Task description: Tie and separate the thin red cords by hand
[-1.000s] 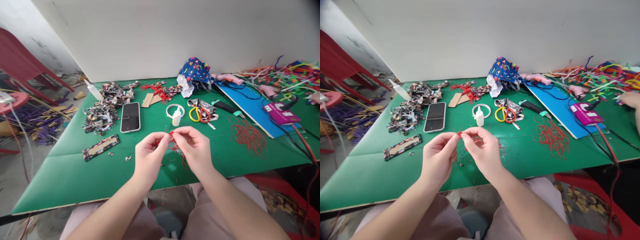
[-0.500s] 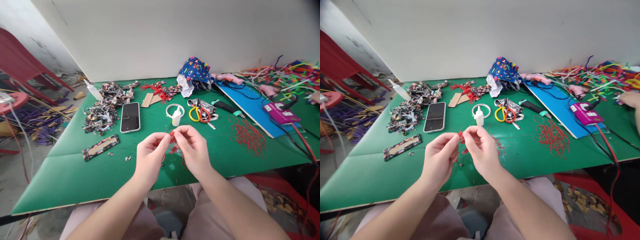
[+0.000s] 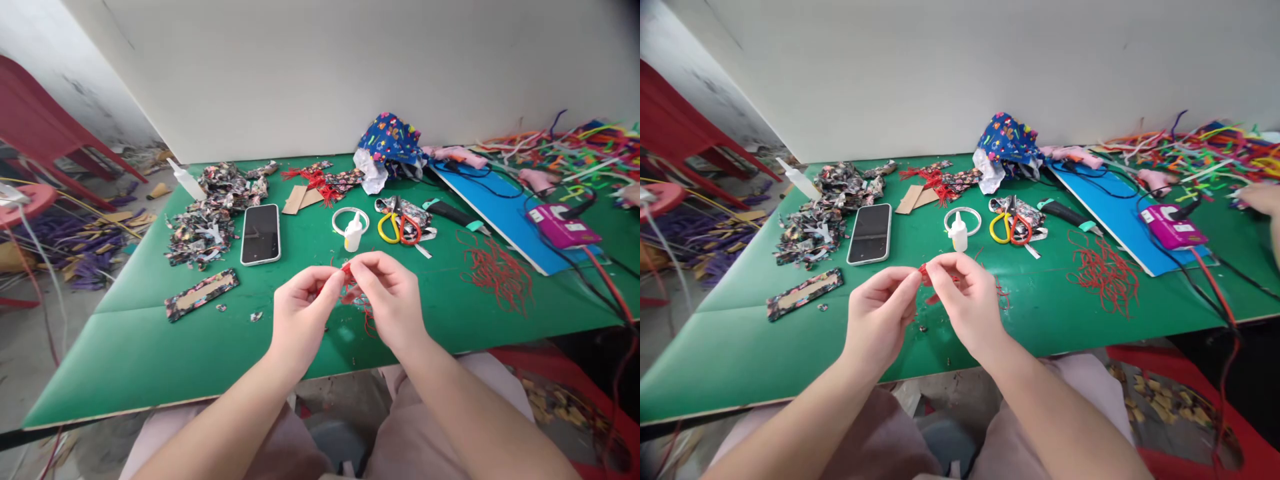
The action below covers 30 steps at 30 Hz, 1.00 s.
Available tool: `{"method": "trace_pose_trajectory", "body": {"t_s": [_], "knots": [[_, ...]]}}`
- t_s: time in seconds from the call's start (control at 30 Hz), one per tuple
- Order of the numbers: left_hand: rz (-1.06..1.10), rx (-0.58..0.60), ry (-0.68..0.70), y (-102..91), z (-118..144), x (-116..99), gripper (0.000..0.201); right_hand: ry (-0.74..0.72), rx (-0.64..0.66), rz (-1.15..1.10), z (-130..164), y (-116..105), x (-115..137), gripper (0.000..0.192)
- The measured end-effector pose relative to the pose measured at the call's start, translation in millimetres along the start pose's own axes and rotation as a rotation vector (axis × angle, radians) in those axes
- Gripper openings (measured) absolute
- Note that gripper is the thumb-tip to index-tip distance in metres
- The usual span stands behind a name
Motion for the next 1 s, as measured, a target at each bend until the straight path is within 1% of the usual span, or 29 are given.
{"method": "trace_pose_trajectory", "body": {"t_s": [0.17,0.27,0.37,0.47,0.73,1.0], "knots": [[0.003,-0.011,-0.010,-1.1,-0.7,1.2,0.014,-0.019,-0.022,-0.023,-0.2,-1.1,-0.6,0.008],[0.007,-0.017,-0.018,-2.0,-0.9,1.5,0.014,-0.016,0.014,-0.036,-1.4,-0.6,-0.6,0.006],[0.007,-0.008,-0.025,-2.3,-0.5,1.3,0.014,0.006,0.068,-0.057,-3.3,0.0,-1.1,0.009],[0.006,-0.002,-0.031,-2.2,-0.1,1.0,0.014,0.017,0.084,-0.076,-4.8,-1.6,-0.6,0.009],[0.004,0.001,-0.026,-1.4,-0.9,-0.1,0.014,-0.009,0.091,-0.016,-5.0,-4.0,1.7,0.007],[0.018,-0.005,-0.044,-1.5,-1.3,-0.7,0.014,0.010,0.109,-0.010,-4.9,-3.6,2.0,0.007]]}}
Point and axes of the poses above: each hand's wrist, its own z-axis away from the middle knuckle, its own y-axis out of the palm, x = y × z, the point moved 4 cm from there along -z, towards the middle knuckle, and after that the axes turned 15 degrees about y, right-handed, at the moved point
